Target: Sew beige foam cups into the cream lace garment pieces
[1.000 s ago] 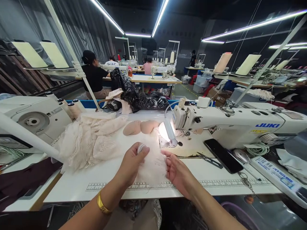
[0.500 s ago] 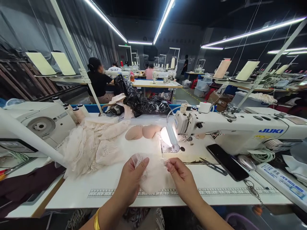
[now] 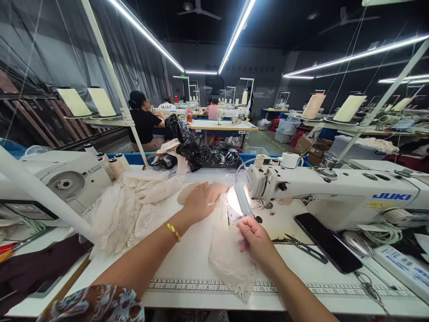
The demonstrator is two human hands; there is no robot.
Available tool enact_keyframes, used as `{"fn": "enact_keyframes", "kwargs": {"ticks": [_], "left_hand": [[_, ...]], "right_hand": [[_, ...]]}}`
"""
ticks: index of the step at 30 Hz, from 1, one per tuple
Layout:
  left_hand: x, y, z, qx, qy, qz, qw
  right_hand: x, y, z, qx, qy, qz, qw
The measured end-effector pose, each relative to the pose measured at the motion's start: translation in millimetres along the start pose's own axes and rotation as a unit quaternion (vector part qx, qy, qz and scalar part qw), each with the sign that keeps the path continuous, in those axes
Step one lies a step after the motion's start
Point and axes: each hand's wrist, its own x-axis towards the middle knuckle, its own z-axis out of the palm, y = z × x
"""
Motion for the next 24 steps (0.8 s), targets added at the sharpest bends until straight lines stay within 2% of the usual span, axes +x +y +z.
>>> {"fn": "enact_keyframes", "kwargs": {"ticks": [2, 4, 6, 9, 12, 13, 15, 17, 19, 22, 24], "left_hand": [[17.0, 0.9, 15.2, 0.022, -0.012, 0.008, 1.000], [27.9, 0.5, 21.7, 0.036, -0.014, 0.000, 0.999], [33.5, -1.4, 16.9, 0.038, 0.004, -0.016, 0.999], [28.7, -1.4, -7.5, 0.021, 0.061, -0.047, 0.997], [3.0, 10.5, -36.7, -0.034, 0.091, -0.073, 0.993], [-9.9, 17.1, -44.1, -0.078, 0.078, -0.081, 0.991], [-38.2, 31.7, -52.5, -0.251, 0.021, -0.121, 0.960], [-64.4, 45.0, -52.2, -0.351, -0.039, -0.148, 0.924], [-83.5, 54.3, -45.9, -0.384, -0.085, -0.163, 0.905], [-97.4, 59.7, -34.5, -0.382, -0.112, -0.180, 0.900], [-100.0, 59.9, -30.5, -0.363, -0.116, -0.181, 0.907]], "right_hand": [[0.3, 1.4, -0.1, -0.024, -0.012, 0.003, 1.000], [0.3, 2.1, -0.4, -0.032, -0.017, 0.000, 0.999], [1.1, 1.9, -1.0, -0.023, -0.019, -0.007, 1.000], [2.5, 0.6, -2.5, -0.005, -0.015, -0.014, 1.000], [2.4, -1.9, -4.5, 0.024, -0.012, -0.009, 1.000], [1.8, -2.8, -5.4, 0.036, -0.011, -0.007, 0.999], [-0.1, -4.0, -7.6, 0.055, -0.009, -0.002, 0.998], [-3.0, -4.0, -10.2, 0.071, -0.010, -0.003, 0.997], [-6.9, -3.0, -12.7, 0.094, -0.017, -0.013, 0.995], [-14.1, -1.9, -14.8, 0.110, -0.017, -0.035, 0.993], [-20.3, -3.0, -14.5, 0.078, -0.012, -0.050, 0.996]]}}
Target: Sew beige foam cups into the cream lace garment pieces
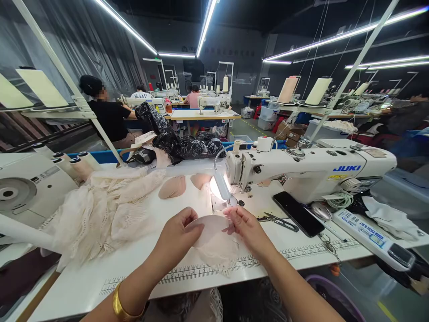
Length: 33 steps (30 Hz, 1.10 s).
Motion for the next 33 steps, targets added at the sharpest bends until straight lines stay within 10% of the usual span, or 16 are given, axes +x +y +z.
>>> {"fn": "enact_keyframes", "kwargs": {"ticks": [5, 8, 15, 20, 24, 29, 33], "left_hand": [[-0.8, 10.8, -6.4, 0.134, -0.030, 0.116, 0.984], [0.5, 26.3, -12.8, 0.125, -0.147, 0.211, 0.958], [9.1, 26.2, -19.6, 0.036, -0.396, 0.141, 0.906], [17.7, 11.8, -29.7, 0.130, -0.165, 0.175, 0.962], [30.9, 2.5, -38.3, 0.301, 0.038, 0.328, 0.895], [39.0, -12.6, -23.1, 0.425, -0.092, 0.418, 0.798], [56.1, -13.8, 5.2, 0.431, -0.110, 0.472, 0.761]], "right_hand": [[-19.9, -17.7, 9.4, -0.141, -0.027, -0.032, 0.989], [-33.7, -39.9, 16.9, -0.268, -0.100, -0.091, 0.954], [-50.2, -80.1, 13.5, -0.390, -0.199, -0.211, 0.874], [-29.7, -65.5, 14.1, -0.488, -0.061, -0.351, 0.797], [-0.6, -38.8, 18.6, -0.535, 0.003, -0.429, 0.728], [30.1, -7.3, -5.6, -0.634, -0.092, -0.466, 0.610], [43.8, 0.3, -33.7, -0.613, -0.165, -0.430, 0.642]]}}
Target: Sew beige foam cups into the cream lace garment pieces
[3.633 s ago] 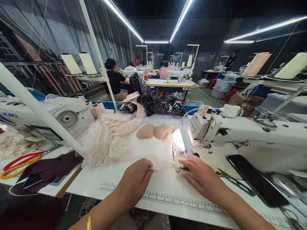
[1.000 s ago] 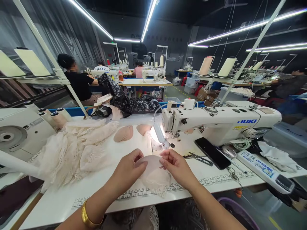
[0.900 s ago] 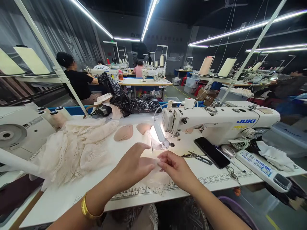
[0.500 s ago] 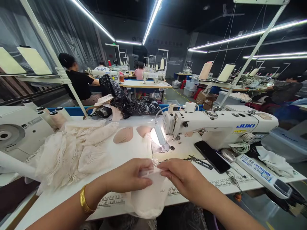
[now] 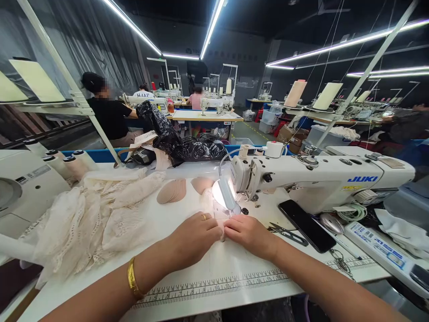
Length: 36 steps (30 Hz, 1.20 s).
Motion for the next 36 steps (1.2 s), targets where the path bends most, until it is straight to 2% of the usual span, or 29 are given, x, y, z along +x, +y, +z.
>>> {"fn": "enact_keyframes", "kwargs": {"ticks": [2, 5, 9, 13, 17, 23, 28, 32, 36], "left_hand": [[15.7, -5.1, 12.1, 0.013, 0.002, 0.023, 1.000], [30.7, -14.5, 33.0, 0.022, 0.012, 0.029, 0.999], [29.7, -18.6, 52.5, 0.001, 0.092, -0.004, 0.996], [25.4, -16.8, 51.2, -0.032, 0.093, 0.002, 0.995], [26.9, -14.4, 50.9, -0.019, 0.114, -0.016, 0.993], [28.4, -11.0, 62.4, 0.012, 0.143, -0.026, 0.989], [27.8, -8.0, 63.2, -0.013, 0.171, -0.033, 0.985], [28.5, -12.7, 61.9, -0.044, 0.162, -0.008, 0.986], [35.9, -31.9, 58.2, -0.059, 0.124, 0.053, 0.989]], "right_hand": [[-4.7, 10.4, -1.2, 0.064, -0.014, 0.035, 0.997], [-11.0, 21.2, -3.1, 0.118, 0.012, 0.067, 0.991], [-20.9, 27.0, -6.0, 0.101, 0.023, 0.064, 0.992], [-25.7, 28.1, -10.2, 0.076, -0.008, 0.066, 0.995], [-26.3, 29.1, -11.2, 0.089, -0.029, 0.090, 0.992], [-25.1, 27.9, -6.9, 0.093, -0.026, 0.099, 0.990], [-20.3, 23.8, -4.4, 0.097, -0.029, 0.118, 0.988], [-20.2, 23.6, -4.1, 0.094, -0.045, 0.132, 0.986], [-22.5, 25.1, -4.8, 0.094, -0.042, 0.131, 0.986]]}}
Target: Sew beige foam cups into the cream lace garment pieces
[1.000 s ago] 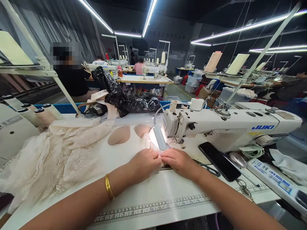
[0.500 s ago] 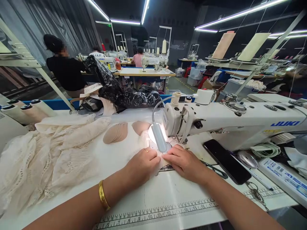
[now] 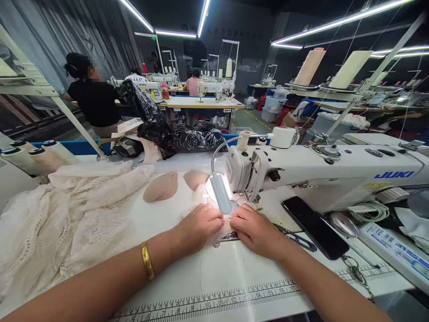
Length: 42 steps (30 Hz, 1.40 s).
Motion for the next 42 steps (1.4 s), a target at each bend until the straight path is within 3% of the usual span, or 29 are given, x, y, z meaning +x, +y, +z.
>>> {"fn": "enact_keyframes", "kwargs": {"ticks": [5, 13, 24, 33, 42], "left_hand": [[9.7, -16.6, -10.4, -0.016, -0.036, 0.067, 0.997], [0.1, 0.0, -3.2, -0.026, -0.010, -0.013, 1.000], [3.4, 2.9, -1.9, -0.031, 0.013, -0.023, 0.999], [3.2, 2.0, -3.2, -0.039, -0.005, -0.050, 0.998], [4.9, 3.3, -2.2, -0.036, 0.011, -0.031, 0.999]], "right_hand": [[-1.6, 0.3, -4.0, 0.025, 0.033, -0.038, 0.998], [-3.3, 1.9, -6.4, 0.040, 0.001, -0.024, 0.999], [-2.8, 1.5, -9.6, 0.038, -0.009, -0.020, 0.999], [-3.4, 3.1, -9.2, 0.039, -0.007, -0.013, 0.999], [-3.1, 2.6, -10.3, 0.033, -0.014, 0.003, 0.999]]}}
